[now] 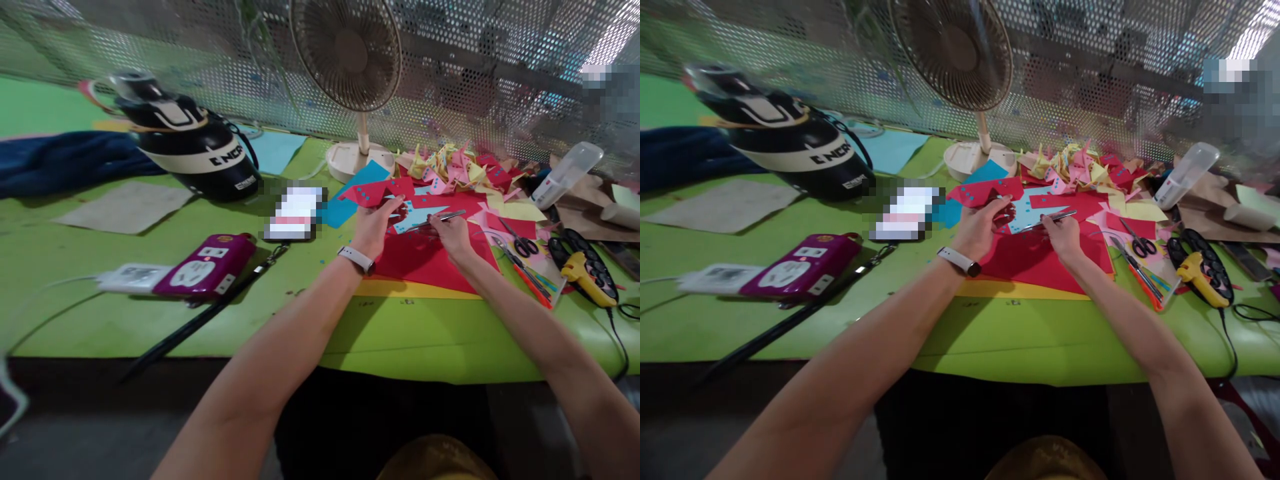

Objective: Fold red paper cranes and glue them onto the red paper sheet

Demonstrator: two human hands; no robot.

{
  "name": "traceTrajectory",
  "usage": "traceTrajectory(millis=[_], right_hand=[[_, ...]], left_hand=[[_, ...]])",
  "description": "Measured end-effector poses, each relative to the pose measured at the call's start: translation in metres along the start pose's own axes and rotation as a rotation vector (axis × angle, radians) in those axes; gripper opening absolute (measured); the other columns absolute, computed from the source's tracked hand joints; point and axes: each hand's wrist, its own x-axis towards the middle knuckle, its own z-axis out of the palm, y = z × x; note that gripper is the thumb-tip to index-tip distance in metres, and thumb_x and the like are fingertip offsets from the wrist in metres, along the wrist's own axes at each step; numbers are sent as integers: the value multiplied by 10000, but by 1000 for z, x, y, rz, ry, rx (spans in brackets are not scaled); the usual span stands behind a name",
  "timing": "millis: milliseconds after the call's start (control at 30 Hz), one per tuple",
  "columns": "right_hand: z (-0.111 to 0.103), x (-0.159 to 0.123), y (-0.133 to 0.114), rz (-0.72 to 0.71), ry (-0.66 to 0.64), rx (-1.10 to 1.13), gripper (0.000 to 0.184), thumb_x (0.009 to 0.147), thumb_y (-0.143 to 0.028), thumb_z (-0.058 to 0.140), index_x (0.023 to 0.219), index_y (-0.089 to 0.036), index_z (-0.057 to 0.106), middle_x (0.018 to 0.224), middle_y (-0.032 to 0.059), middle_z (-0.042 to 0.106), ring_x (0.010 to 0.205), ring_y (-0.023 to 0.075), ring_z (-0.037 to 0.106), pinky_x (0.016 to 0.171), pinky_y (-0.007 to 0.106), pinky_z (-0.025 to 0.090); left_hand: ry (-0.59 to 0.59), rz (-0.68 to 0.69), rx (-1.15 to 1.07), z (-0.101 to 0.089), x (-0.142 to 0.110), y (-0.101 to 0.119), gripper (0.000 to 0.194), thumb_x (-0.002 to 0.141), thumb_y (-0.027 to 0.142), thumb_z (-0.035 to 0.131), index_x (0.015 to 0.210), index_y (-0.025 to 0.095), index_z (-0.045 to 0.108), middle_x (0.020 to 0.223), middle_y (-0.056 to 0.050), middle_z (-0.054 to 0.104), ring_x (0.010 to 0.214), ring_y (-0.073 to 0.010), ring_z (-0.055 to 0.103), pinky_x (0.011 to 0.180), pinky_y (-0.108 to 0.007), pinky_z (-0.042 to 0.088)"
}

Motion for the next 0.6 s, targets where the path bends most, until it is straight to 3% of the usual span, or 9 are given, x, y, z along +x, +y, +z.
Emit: traceTrajectory(millis=[233,300,433,600], right_hand=[[-7,-1,-11,-91,3,-14,155,844,-290,643,750,-170,611,645,41,734,618,179,745,494,196,508],[-15,-2,-17,-113,18,23,146,825,-304,665,834,-169,611,639,28,733,599,176,740,473,193,492],[-41,-11,-30,-180,47,92,383,755,-355,731,1063,-172,594,591,-21,709,550,177,723,438,198,453],[-63,-30,-43,-290,137,184,437,751,-417,748,1093,-185,605,609,-27,710,551,156,714,446,199,444]], left_hand=[[-12,-7,-20,1,-2,0,251,615,335,832,760,182,694,727,-8,696,619,-115,626,604,-248,521],[-27,-22,-23,1,-3,-1,255,603,340,831,743,181,689,697,-4,685,607,-115,618,598,-246,519],[-76,-27,-24,3,-5,-3,298,582,358,839,748,171,677,699,-4,675,620,-115,614,602,-243,516],[-156,-49,5,7,-14,-8,354,580,371,863,787,158,671,705,-3,676,603,-117,621,610,-260,530]])
